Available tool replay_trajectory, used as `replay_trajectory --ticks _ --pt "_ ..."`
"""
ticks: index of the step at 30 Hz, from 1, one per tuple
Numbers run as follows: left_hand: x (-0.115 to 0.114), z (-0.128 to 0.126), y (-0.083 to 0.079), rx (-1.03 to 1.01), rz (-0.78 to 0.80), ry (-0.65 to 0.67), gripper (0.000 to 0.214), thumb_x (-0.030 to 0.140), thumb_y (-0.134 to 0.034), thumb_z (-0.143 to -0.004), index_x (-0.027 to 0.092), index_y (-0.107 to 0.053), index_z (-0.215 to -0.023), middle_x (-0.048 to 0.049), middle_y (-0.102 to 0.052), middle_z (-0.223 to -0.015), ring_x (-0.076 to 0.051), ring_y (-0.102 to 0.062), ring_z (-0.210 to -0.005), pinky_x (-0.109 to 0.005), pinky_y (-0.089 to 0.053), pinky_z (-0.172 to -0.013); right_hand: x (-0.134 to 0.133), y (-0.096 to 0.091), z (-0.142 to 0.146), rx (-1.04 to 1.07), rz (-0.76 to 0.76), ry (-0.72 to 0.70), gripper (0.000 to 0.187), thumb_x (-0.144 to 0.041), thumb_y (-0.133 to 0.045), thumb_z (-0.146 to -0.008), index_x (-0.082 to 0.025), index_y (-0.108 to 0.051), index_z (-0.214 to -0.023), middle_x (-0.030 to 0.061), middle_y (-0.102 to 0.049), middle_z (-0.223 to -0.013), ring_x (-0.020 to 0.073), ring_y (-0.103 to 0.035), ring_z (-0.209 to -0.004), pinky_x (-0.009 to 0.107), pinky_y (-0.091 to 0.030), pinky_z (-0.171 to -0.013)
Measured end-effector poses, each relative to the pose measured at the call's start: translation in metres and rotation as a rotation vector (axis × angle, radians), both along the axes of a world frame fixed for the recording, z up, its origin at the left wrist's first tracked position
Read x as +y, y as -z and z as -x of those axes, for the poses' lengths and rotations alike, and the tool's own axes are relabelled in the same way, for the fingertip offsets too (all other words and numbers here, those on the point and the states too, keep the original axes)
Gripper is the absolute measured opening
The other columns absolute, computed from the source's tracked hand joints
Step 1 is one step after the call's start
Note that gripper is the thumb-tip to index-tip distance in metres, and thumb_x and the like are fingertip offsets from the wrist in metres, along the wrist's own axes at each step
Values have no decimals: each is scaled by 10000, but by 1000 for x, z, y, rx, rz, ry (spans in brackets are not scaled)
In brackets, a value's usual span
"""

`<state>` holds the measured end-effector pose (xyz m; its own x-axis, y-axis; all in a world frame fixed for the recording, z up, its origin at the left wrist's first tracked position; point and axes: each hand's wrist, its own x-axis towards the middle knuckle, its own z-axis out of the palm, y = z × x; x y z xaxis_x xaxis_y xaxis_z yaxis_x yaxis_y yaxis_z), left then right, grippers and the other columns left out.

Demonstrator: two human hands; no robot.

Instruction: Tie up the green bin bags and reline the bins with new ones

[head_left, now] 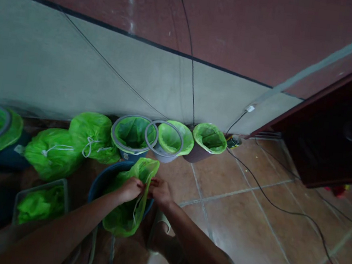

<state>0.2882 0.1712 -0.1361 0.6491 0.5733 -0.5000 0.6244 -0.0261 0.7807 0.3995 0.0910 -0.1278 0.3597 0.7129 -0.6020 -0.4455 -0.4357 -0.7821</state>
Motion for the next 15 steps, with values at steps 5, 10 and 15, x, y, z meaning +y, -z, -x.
replay_trajectory --ticks 5,10,15 --pt "-7 -3 -13 -90 146 -25 106 108 -552 -659 166 -617 -598 7 -585 -558 -109 -509 -547 -209 -383 -536 -1 2 -1 -144 27 -17 342 -180 -677 -543 -195 -548 -859 -60 -584 -563 108 -515 -426 232 -421 -438" --pt "1 1 -26 -218 290 -25 108 111 -526 -635 168 -617 -627 -17 -629 -625 -133 -560 -590 -244 -447 -583 -2 2 -4 -160 -65 -120 206 -266 -699 -615 -193 -599 -779 -34 -599 -568 97 -496 -434 222 -391 -437" --pt "11 2 -41 -213 205 44 156 82 -491 -621 172 -617 -602 -5 -603 -581 -124 -548 -562 -239 -446 -571 1 2 -7 -150 -156 -148 73 -214 -698 -614 -201 -627 -626 -26 -586 -536 99 -477 -467 225 -380 -471"
